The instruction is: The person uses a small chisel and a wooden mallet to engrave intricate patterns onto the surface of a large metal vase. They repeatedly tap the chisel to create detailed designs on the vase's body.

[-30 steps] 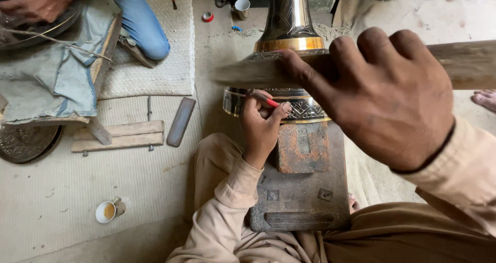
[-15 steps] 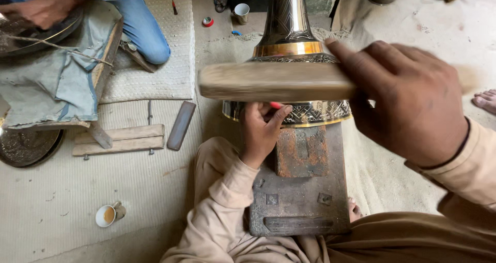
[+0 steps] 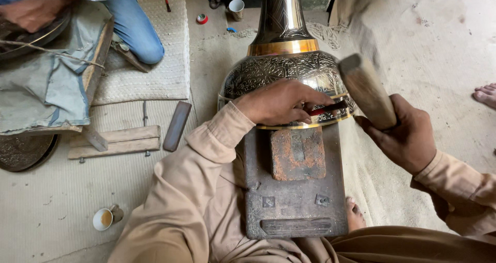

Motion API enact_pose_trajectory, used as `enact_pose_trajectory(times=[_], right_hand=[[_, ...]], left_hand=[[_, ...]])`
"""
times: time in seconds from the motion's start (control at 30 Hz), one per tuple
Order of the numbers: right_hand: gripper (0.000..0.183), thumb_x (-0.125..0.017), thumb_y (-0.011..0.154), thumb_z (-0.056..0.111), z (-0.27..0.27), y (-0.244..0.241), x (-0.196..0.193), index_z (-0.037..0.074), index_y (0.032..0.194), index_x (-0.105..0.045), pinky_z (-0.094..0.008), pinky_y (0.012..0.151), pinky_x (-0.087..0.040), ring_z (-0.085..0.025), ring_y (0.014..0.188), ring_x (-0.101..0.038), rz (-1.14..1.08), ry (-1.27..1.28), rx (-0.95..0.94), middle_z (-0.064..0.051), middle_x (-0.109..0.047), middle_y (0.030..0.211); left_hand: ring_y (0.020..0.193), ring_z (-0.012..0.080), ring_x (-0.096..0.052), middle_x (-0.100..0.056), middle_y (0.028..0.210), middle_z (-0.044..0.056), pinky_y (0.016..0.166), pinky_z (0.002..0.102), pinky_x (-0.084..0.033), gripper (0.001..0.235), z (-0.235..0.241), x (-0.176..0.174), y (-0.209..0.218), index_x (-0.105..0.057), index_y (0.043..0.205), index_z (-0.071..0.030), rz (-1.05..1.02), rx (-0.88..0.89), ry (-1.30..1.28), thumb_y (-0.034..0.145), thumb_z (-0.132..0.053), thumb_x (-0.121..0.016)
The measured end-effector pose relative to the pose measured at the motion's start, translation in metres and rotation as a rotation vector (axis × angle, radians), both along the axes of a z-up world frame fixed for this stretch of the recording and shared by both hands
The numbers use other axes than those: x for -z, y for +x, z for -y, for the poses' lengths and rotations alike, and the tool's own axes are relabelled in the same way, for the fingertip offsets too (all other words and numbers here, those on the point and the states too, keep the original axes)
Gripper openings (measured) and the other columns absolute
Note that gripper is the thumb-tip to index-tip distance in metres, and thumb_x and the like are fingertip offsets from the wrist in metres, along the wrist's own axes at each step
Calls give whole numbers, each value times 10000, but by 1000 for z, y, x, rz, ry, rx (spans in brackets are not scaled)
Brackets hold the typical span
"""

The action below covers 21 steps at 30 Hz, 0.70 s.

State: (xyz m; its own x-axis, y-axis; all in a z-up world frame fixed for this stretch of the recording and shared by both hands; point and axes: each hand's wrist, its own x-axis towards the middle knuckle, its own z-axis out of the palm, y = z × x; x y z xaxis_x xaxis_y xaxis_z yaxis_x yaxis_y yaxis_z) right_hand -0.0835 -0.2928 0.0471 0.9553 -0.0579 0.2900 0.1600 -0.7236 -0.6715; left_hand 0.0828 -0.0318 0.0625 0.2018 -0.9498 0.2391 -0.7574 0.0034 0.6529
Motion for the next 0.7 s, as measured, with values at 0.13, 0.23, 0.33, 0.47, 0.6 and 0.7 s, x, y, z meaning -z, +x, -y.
enact_pose_trajectory(times=[0.13,0.23,0.33,0.47,0.6,0.7], right_hand=[[262,-792,903,164,9,-3,11,24,1046,-621,-317,692,-605,-145,760,-701,41,-58,-17,-115,-727,880],[269,-788,919,166,8,-3,12,37,1068,-604,-324,712,-619,-175,770,-710,89,33,-22,-117,-720,881],[275,-800,865,132,8,0,6,28,1053,-628,-352,647,-617,-203,719,-720,-32,-113,46,-123,-736,864],[262,-783,898,115,5,7,-13,24,1110,-660,-349,617,-614,-202,672,-705,-18,-175,25,-140,-739,876],[262,-763,948,174,-6,18,-45,17,1124,-648,-349,654,-598,-206,667,-685,87,-55,26,-144,-723,849],[226,-718,921,156,-8,34,-80,45,1116,-696,-359,521,-603,-225,524,-700,-218,-557,-42,-135,-742,777]], left_hand=[[1051,190,-752,-712,1313,68,939,350,-616,533,2,-2,0,-656,1352,-183,-105,-22,108,840,-115,-787],[944,164,-760,-741,1243,66,886,338,-621,528,4,-4,-3,-664,1341,-188,-70,-34,137,834,-93,-775],[871,153,-747,-774,1130,80,850,342,-610,523,0,-6,-6,-659,1333,-153,6,-60,29,836,-115,-817],[725,123,-726,-778,994,49,715,320,-614,479,-10,-2,-11,-668,1301,-144,-14,-175,-26,848,-103,-817],[615,115,-676,-732,807,33,550,307,-542,434,-22,7,-19,-637,1299,-128,-163,-376,-34,893,-108,-786],[652,110,-673,-687,810,8,577,242,-596,271,-29,16,-27,-642,1191,-112,-199,-481,-133,946,-106,-757]])
